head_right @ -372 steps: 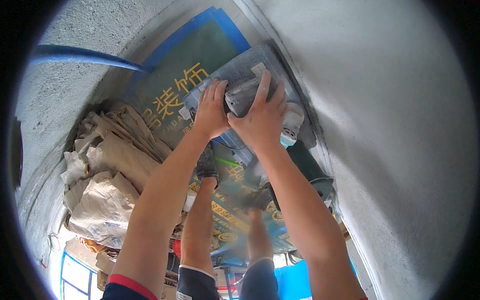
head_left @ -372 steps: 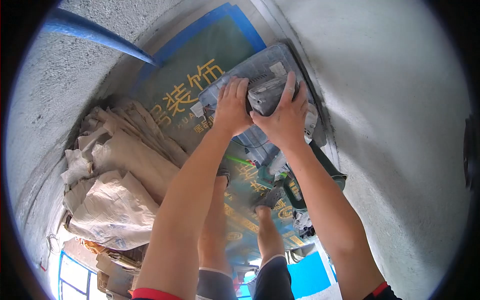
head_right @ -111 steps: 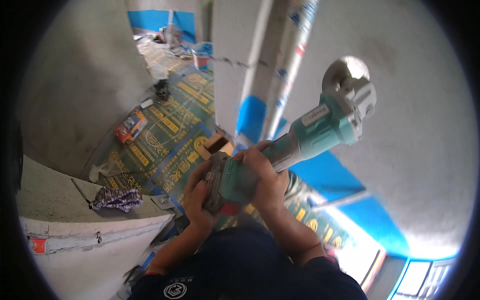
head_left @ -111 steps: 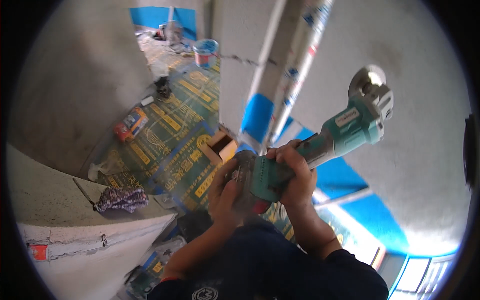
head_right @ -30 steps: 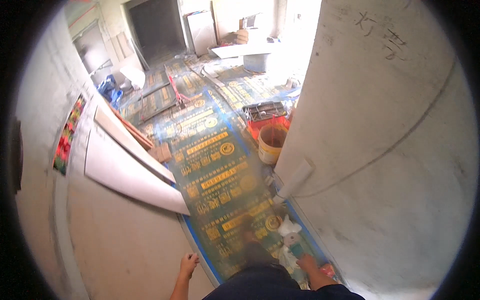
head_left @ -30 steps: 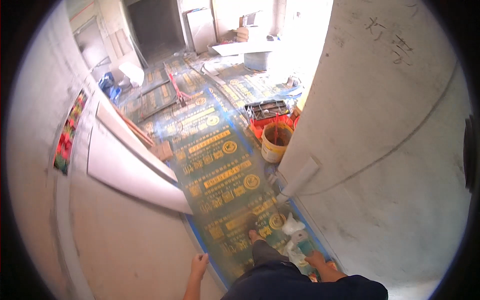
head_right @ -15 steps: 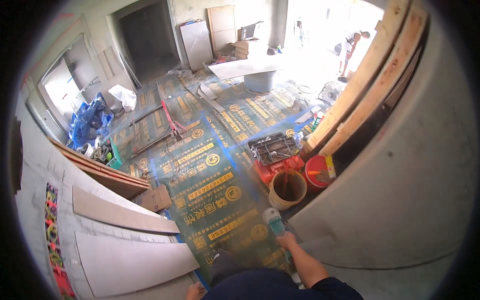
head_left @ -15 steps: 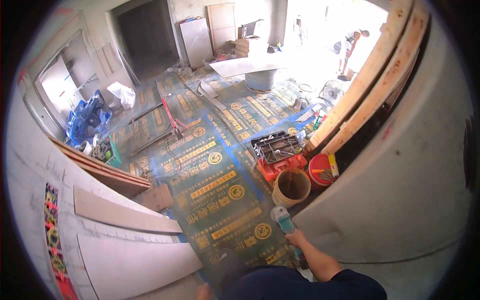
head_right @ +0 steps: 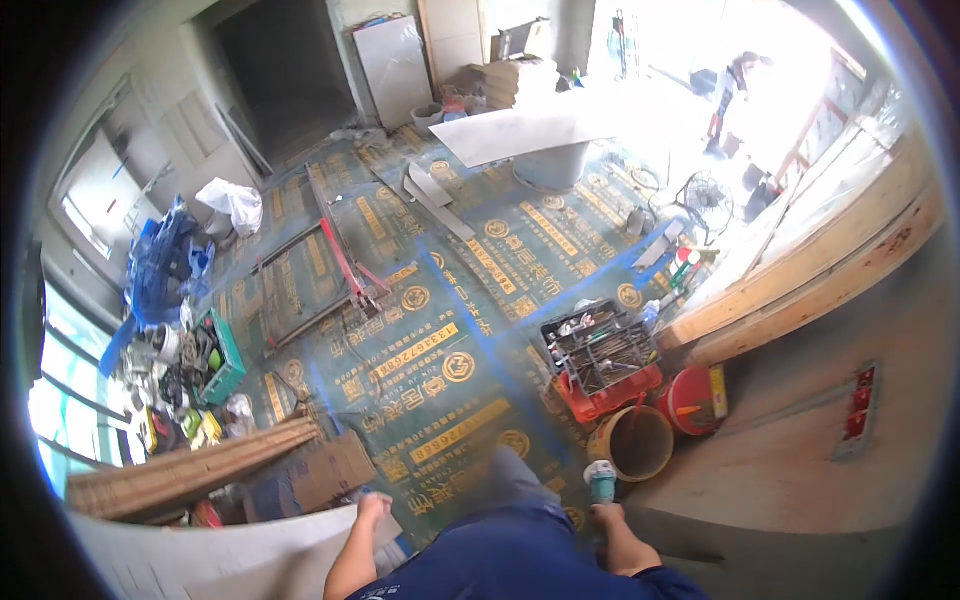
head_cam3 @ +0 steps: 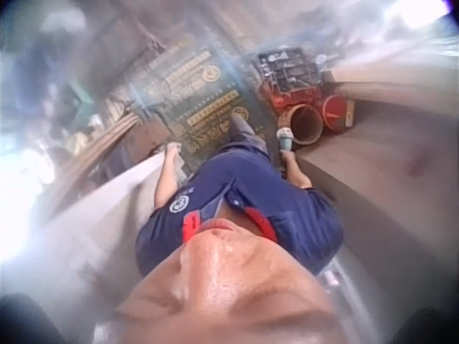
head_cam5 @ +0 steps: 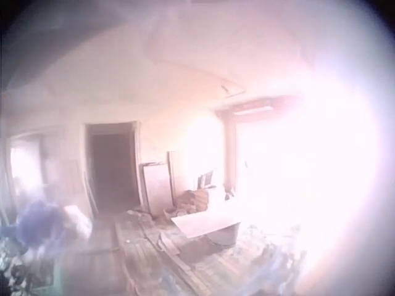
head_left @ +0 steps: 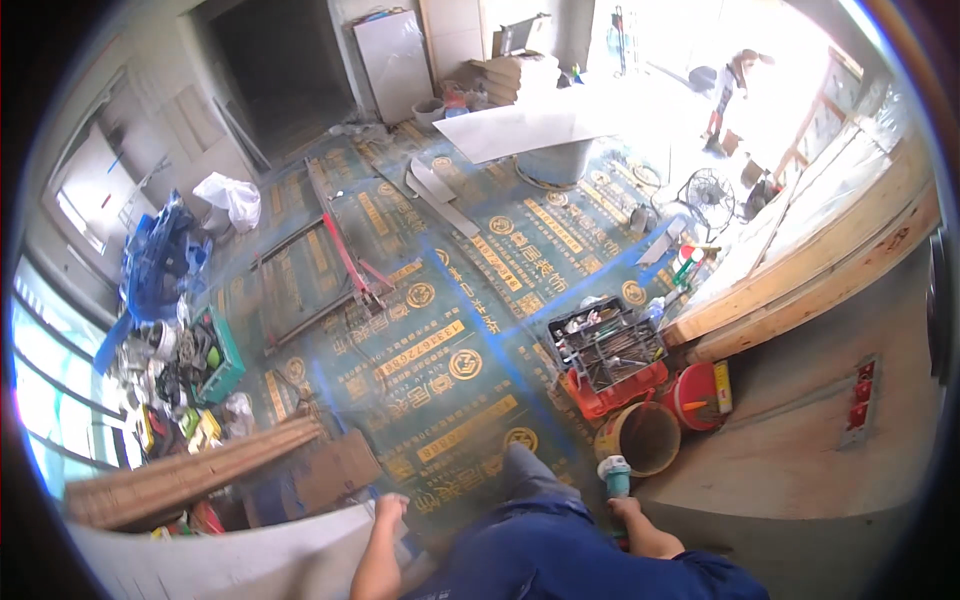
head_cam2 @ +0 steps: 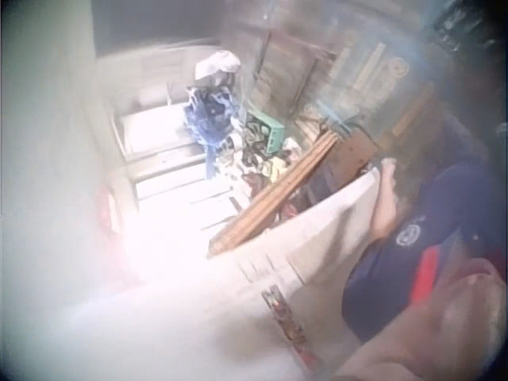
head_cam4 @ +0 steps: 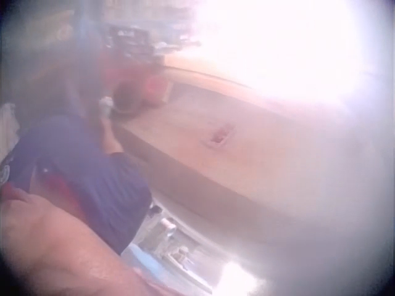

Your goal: Cutting and trimming a large floor tile using an angle grinder.

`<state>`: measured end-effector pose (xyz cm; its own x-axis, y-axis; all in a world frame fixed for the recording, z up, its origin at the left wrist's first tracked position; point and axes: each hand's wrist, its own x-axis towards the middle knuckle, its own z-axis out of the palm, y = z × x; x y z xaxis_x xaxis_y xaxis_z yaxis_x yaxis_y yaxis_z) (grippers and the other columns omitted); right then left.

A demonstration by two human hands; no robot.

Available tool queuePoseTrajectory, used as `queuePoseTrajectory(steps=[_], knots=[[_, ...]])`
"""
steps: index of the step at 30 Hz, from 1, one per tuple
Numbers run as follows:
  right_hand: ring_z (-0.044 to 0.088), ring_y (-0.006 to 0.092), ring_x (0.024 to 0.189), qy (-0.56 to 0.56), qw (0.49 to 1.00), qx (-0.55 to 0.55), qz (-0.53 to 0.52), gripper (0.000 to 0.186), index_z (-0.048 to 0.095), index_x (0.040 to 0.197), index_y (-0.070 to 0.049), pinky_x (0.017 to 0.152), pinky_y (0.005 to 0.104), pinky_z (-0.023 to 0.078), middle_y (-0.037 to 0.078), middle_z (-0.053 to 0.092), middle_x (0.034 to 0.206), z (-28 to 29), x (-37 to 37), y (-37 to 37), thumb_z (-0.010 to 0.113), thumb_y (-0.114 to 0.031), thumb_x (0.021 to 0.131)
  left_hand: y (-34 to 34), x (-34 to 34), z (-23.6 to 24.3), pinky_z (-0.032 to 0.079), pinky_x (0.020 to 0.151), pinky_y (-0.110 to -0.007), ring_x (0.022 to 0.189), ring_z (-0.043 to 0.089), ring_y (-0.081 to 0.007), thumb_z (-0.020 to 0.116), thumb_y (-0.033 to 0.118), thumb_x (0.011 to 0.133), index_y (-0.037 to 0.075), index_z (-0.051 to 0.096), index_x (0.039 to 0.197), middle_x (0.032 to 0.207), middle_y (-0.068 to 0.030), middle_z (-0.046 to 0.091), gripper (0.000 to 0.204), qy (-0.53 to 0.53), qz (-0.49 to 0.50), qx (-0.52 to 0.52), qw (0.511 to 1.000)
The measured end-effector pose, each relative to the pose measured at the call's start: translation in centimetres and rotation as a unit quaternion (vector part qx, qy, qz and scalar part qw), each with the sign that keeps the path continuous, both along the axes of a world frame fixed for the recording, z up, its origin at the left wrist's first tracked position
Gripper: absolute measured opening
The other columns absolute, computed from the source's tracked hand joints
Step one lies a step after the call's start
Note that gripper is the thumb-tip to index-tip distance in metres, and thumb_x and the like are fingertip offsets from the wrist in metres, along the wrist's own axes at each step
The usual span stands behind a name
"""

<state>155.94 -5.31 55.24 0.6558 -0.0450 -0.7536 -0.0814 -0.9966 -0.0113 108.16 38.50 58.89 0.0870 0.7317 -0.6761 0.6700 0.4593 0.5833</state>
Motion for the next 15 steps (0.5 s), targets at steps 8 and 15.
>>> queuePoseTrajectory(steps=[8, 15], knots=[[0.065, 0.0286, 0.123, 0.025, 0.994, -0.088, -0.053, 0.059, 0.068, 0.128, -0.011, 0.099, 0.0377, 0.053, 0.014, 0.069, 0.129, -3.1, 10.5, 21.3, 0.068, -0.048, 0.082, 33.6, 20.1, 5.3, 0.054, 0.067, -0.034, 0.078, 0.07, -0.024, 0.047, -0.01, 0.079, 0.001, 0.061, 0.067, 0.1, -0.0205, 0.075, 0.021, -0.2, 0.096, 0.035, 0.974], [0.07, 0.0301, 0.114, 0.021, 0.967, 0.027, 0.251, 0.06, 0.072, 0.114, 0.002, 0.094, 0.0377, 0.055, 0.019, 0.073, 0.117, -5.2, 30.6, 50.3, 0.071, -0.046, 0.079, 42.5, 23.0, 0.5, 0.057, 0.069, -0.037, 0.089, 0.072, -0.0246, 0.057, -0.001, 0.086, 0.003, 0.071, 0.09, 0.101, -0.0114, 0.074, 0.014, -0.039, -0.015, -0.096, 0.995]])
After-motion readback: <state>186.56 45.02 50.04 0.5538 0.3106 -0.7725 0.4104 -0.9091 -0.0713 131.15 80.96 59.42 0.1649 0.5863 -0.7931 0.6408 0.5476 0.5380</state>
